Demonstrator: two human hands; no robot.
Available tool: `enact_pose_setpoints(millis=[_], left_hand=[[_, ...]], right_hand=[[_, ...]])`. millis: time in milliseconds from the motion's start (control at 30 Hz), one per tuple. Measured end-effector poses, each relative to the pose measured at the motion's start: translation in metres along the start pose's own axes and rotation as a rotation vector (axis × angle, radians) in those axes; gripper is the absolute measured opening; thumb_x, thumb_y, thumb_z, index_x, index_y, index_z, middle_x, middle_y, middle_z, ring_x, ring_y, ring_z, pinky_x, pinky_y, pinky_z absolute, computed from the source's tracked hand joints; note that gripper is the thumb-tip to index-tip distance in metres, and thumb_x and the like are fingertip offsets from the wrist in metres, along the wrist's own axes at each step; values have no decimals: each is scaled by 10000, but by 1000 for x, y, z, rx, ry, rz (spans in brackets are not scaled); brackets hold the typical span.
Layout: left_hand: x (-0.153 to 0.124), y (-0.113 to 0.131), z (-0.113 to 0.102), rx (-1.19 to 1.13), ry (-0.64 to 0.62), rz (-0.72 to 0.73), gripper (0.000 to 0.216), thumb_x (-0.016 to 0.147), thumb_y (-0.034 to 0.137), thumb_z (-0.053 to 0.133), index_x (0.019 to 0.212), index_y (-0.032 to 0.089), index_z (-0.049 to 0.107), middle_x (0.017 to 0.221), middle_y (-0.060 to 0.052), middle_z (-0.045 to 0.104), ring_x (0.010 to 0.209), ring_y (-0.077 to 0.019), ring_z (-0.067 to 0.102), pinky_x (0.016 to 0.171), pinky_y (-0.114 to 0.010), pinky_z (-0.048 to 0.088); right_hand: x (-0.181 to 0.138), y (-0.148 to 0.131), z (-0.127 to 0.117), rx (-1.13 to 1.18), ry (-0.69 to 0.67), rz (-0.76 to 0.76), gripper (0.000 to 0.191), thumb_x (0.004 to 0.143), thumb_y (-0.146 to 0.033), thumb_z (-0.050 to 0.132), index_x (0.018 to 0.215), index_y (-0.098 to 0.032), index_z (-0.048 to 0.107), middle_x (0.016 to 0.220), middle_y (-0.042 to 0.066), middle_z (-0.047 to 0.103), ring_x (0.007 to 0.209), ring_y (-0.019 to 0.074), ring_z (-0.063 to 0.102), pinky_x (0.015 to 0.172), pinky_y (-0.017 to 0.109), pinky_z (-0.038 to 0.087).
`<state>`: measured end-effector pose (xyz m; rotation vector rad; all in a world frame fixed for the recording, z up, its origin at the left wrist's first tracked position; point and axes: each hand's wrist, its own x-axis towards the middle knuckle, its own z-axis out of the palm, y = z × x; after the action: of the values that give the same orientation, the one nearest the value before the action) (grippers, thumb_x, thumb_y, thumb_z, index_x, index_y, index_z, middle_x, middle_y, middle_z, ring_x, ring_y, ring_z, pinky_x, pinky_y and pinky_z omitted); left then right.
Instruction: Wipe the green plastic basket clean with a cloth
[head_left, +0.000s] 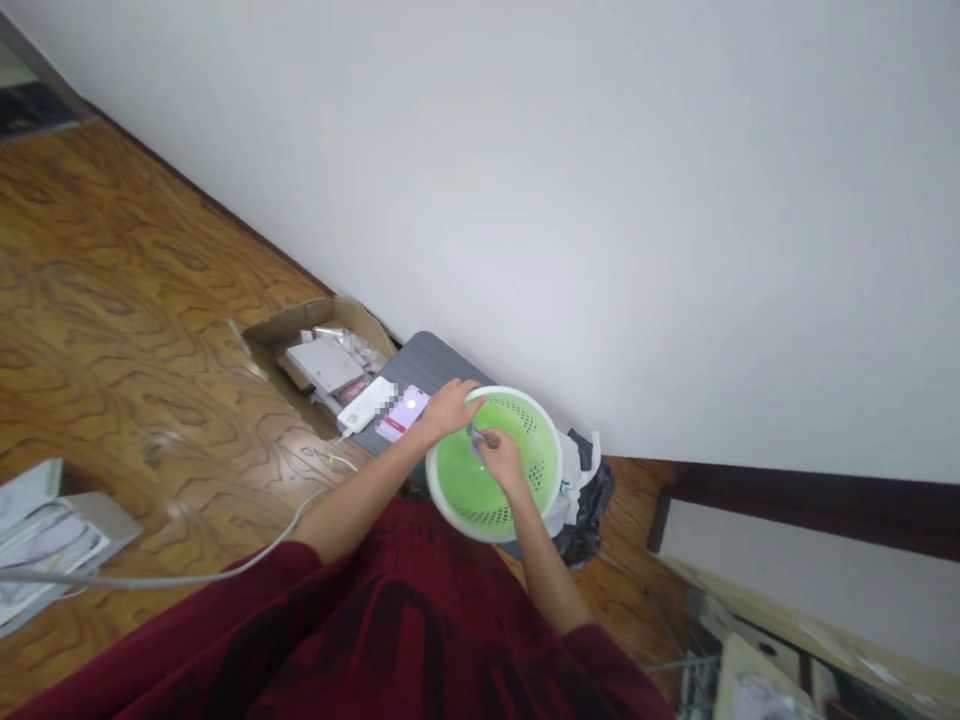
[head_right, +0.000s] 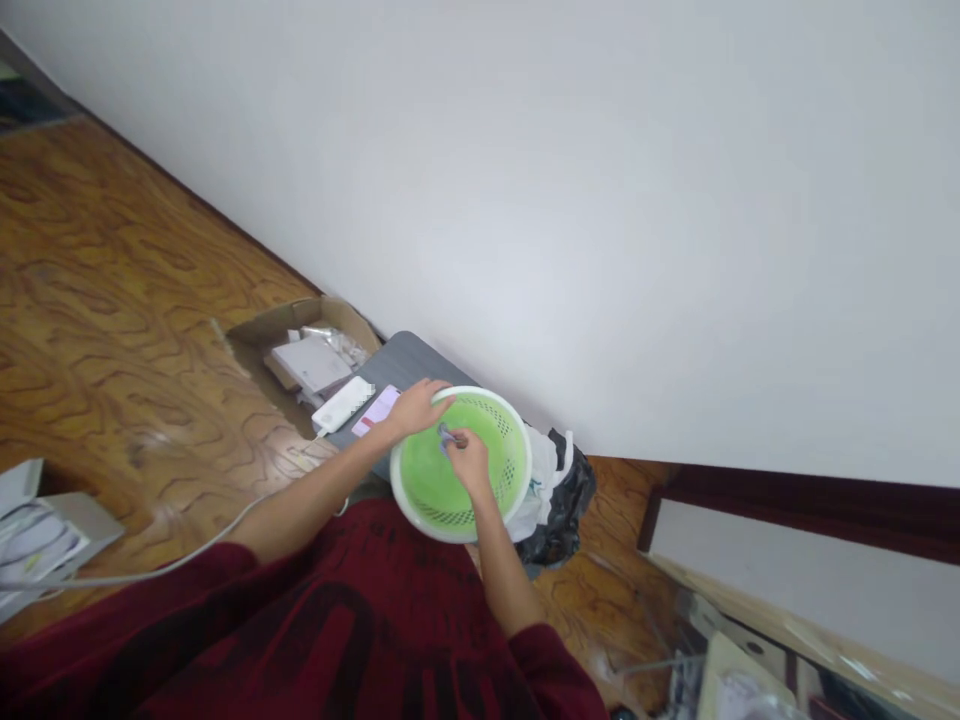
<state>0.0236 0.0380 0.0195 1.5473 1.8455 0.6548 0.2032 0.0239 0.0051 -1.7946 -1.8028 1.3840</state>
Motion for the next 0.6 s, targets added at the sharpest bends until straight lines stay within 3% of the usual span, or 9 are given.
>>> enact_pose_setpoints(millis=[167,300,467,600], left_hand=[[-1,3,2,-89,-51,-43,368,941,335,517,1275,237,636,1156,-77,692,1093,-218,645,994,-335,478],[-4,4,1,-113,-55,-59,369,948,289,502,1289,245,634,1171,-72,695,1096,-217,645,981,-331,482],[-10,8,-4,-71,-83,-91,384,972,329,463,1324,292,611,1113,-81,682,1023,-244,664,893,-356,512],[-14,10,-5,-36,-87,-85,411,985,339,428,1369,319,573,1089,-81,659,992,-254,671,868,-364,518]], right_hand=[[34,-5,53,-42,-120,111,242,806,-190,587,1015,-104,671,958,82,727,859,191,650,742,248,500],[29,6,79,-86,-231,176,278,835,-182,535,1067,-95,662,931,83,718,836,179,626,672,224,478],[5,29,63,-183,-442,307,171,698,-120,656,861,-143,702,657,7,645,652,152,585,631,234,464],[-6,35,49,-232,-491,357,109,672,-117,723,768,-160,694,625,-13,616,658,141,574,677,245,471]])
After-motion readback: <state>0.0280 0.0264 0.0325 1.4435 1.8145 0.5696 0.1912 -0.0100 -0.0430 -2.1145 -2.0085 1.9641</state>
